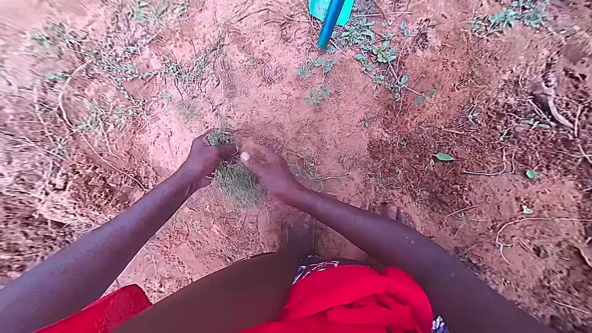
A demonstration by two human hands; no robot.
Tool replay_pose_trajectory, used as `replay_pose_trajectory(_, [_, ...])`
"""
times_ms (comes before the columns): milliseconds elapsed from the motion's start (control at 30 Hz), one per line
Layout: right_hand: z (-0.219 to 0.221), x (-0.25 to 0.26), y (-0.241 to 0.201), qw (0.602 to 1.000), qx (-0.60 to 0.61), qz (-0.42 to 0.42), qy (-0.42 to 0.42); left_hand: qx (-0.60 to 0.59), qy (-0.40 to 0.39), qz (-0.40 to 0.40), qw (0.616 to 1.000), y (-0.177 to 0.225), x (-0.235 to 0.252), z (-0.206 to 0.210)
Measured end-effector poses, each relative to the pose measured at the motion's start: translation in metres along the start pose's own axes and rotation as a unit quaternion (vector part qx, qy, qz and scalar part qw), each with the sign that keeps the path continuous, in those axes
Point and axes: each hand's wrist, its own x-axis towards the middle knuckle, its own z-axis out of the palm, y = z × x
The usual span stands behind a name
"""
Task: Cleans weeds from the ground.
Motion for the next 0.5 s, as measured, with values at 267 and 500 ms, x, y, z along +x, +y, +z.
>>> replay_pose_trajectory(267, [-0.099, 0.023, 0.007, 0.788, -0.561, -0.253, 0.020, -0.007, 0.273, 0.167, 0.947, 0.053, 0.061, -0.106])
replay_pose_trajectory(500, [-0.195, 0.002, -0.029, 0.768, -0.578, -0.267, 0.070, 0.169, 0.351, 0.120, 0.913, 0.083, 0.038, -0.148])
